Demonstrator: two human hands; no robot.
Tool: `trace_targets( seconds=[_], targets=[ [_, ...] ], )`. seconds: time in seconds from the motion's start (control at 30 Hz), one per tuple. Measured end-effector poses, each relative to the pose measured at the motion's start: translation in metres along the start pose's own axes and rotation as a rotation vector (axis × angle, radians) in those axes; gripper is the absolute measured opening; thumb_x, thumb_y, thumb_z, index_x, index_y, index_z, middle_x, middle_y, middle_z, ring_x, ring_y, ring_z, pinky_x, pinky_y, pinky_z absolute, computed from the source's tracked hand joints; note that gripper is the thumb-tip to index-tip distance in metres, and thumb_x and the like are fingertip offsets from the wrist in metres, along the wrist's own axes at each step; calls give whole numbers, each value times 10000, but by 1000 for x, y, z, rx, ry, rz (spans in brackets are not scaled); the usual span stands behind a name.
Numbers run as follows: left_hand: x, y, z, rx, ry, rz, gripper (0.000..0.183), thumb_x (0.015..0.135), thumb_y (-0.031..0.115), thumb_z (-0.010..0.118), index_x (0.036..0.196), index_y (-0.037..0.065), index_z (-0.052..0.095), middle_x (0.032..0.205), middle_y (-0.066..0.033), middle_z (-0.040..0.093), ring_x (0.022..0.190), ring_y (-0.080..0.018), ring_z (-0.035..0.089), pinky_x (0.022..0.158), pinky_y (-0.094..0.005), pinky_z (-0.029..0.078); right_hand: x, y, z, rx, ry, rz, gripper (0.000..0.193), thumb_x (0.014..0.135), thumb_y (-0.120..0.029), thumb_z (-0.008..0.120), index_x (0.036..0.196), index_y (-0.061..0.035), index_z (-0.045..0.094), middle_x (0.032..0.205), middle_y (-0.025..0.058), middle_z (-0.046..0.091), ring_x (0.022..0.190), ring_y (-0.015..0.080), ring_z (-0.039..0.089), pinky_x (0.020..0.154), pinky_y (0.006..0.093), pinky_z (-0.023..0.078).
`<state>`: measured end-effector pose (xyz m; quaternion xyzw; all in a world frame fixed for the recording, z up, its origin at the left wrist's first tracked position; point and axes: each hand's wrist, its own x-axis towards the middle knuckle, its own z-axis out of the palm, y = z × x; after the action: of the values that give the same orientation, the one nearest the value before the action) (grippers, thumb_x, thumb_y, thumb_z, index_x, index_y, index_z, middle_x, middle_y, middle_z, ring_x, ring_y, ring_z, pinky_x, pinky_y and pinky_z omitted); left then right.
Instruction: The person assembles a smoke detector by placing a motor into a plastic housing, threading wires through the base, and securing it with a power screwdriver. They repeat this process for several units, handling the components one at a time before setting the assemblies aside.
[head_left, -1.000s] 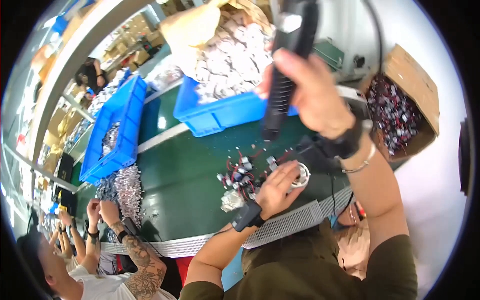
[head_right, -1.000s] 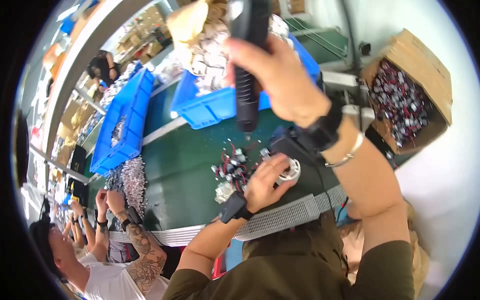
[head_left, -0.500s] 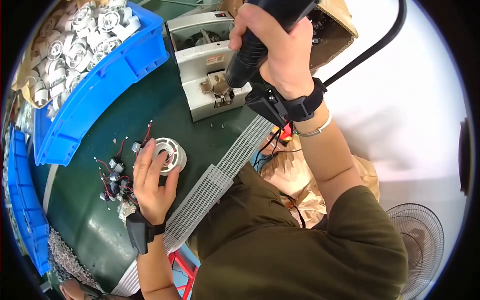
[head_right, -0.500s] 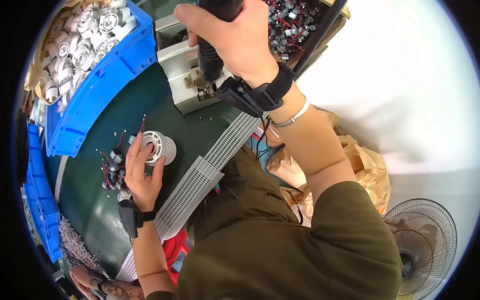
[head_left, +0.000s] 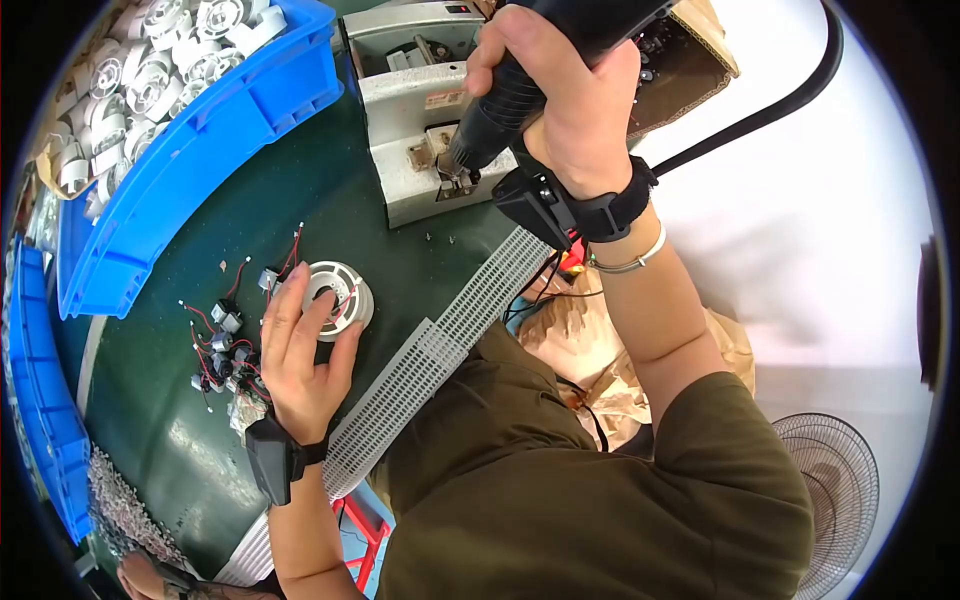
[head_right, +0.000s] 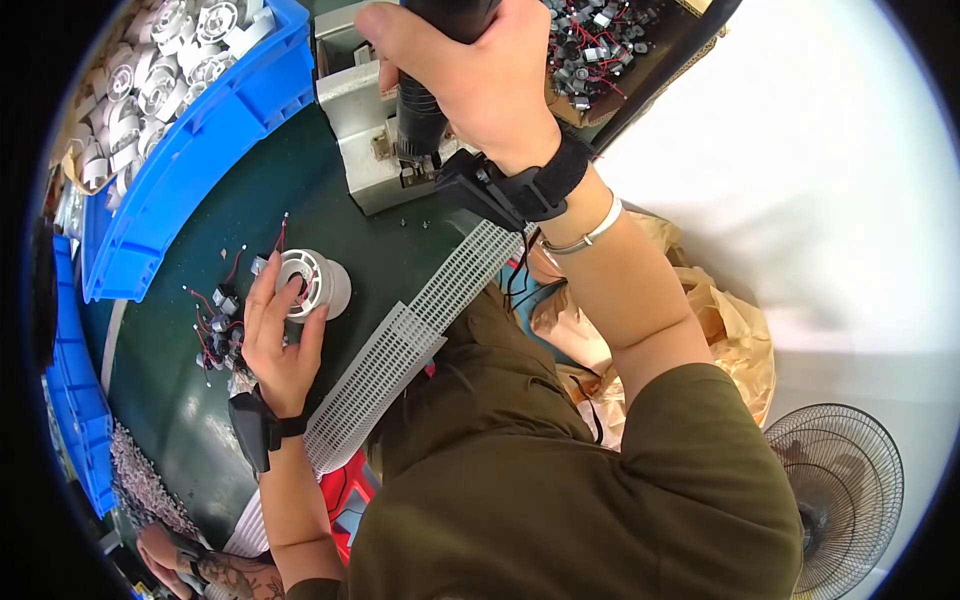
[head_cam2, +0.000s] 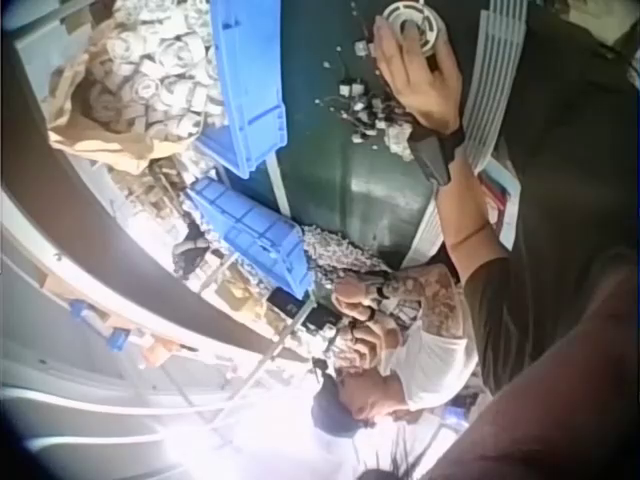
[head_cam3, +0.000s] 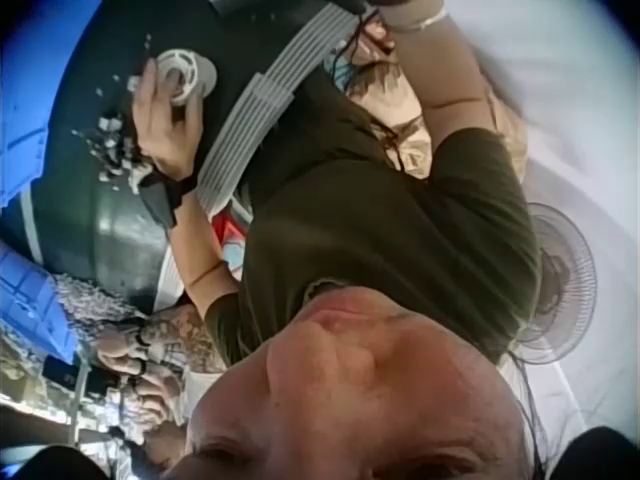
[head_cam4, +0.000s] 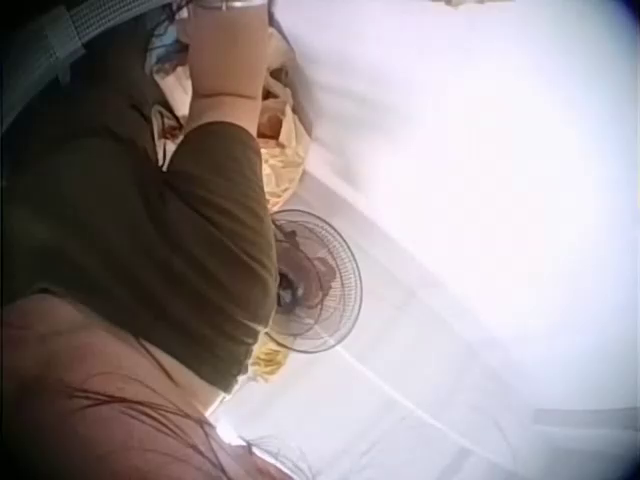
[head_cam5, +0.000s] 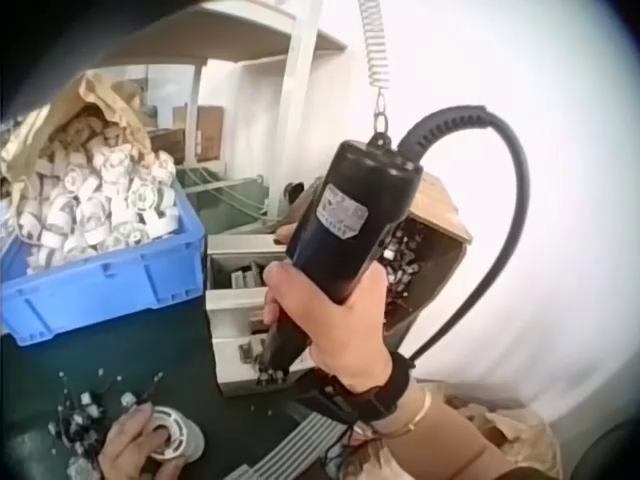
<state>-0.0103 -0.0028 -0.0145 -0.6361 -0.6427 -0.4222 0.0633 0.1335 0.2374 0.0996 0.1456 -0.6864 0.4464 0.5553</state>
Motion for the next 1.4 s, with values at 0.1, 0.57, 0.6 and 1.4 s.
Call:
trace_targets(
  seconds=[0.1,0.57,0.6,1.4],
  targets=[
    [0,-1,0,4,-1,2,364,707,-42,714,1052,-21,601,1274,-211,543,1120,-362,564,918,-392,472,-1,-4,4,29,5,6,276,794,11,648,1044,46,537,721,67,584,566,143,584,530,258,478],
    [-1,-2,2,3,30,-2,381,666,19,769,1019,4,626,1257,-190,555,1094,-362,569,922,-435,456,-2,-27,22,-47,339,490,279,790,5,654,1040,45,536,717,65,581,562,139,577,527,256,472],
    [-2,-2,3,3,30,-3,381,666,19,769,1019,4,626,1257,-190,555,1094,-362,569,922,-435,456,-2,-20,17,-46,339,491,279,790,5,654,1040,45,536,717,65,581,562,139,577,527,256,472],
    [11,12,-17,-179,217,-190,313,684,61,755,979,19,660,1000,-127,618,934,-310,584,825,-364,471,18,-37,106,777,78,692,471,882,-73,577,1274,101,383,831,164,595,654,217,596,606,327,499]
  ],
)
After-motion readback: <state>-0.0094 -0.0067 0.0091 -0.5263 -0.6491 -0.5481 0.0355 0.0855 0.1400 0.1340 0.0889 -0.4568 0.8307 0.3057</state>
